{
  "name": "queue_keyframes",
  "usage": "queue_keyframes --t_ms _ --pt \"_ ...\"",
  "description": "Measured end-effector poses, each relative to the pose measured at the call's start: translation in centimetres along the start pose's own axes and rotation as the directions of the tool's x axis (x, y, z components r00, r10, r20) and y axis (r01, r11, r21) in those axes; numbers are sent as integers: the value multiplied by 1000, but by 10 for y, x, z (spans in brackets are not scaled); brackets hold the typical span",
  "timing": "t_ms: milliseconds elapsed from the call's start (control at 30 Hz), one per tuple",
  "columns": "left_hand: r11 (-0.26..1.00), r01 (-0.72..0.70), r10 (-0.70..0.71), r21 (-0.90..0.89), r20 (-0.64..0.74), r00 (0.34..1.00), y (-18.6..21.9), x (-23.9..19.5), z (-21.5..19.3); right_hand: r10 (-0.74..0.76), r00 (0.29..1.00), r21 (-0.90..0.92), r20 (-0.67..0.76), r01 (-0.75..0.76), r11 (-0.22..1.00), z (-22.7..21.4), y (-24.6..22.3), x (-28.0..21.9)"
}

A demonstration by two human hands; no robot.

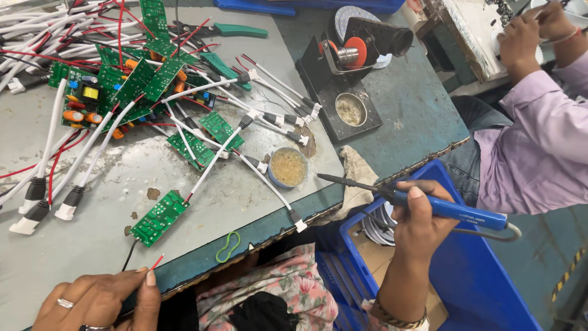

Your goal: The person uses a soldering iron to attach red and black wires to a small green circuit board. They repeatedly dip the soldering iron into a flux container and solder multiple wire connections on the board.

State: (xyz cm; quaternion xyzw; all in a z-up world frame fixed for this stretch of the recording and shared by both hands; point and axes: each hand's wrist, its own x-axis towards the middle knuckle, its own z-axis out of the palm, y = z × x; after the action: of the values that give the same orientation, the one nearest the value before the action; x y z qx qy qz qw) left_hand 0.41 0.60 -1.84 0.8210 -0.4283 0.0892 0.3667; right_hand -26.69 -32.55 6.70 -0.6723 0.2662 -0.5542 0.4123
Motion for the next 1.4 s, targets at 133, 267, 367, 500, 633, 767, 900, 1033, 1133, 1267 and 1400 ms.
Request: queue_keyframes --t_ms 133,267,367,500,633,767,900,1033,1133,1267,1400 --pt "999 33 -33 -7 -1 999 3 1 -1 16 1000 48 25 -18 999 6 -1 -4" --pt "1000 1 -2 -18 -42 999 2 1 0 25 999 64 28 -27 998 12 -1 -4" --pt "1000 0 0 -17 -5 1000 -1 1 0 2 999 46 43 -4 999 12 -2 -4" --pt "999 32 -32 -1 -2 999 1 0 0 -7 999 62 41 5 998 10 -3 -6" --pt "998 55 -55 -2 -5 998 3 0 0 -2 999 53 32 1 999 10 -2 -6" --pt "999 51 -51 -10 -10 999 2 0 0 14 998 52 59 -18 998 10 0 -6" --pt "999 54 -54 7 5 999 2 -1 0 -7 999 61 39 5 998 12 2 -6" --pt "999 49 -49 -6 3 999 1 -2 1 -4 999 59 35 1 998 12 1 -4" --pt "1000 17 -17 -6 -13 1000 0 -1 1 21 1000 26 6 -21 999 10 -1 -5" --pt "1000 9 -10 -26 -28 1000 1 -2 0 24 999 2 -26 -24 1000 2 -1 -6" --pt "998 -30 25 -61 -70 997 1 0 1 240 970 373 -44 -207 904 -10 4 -5"
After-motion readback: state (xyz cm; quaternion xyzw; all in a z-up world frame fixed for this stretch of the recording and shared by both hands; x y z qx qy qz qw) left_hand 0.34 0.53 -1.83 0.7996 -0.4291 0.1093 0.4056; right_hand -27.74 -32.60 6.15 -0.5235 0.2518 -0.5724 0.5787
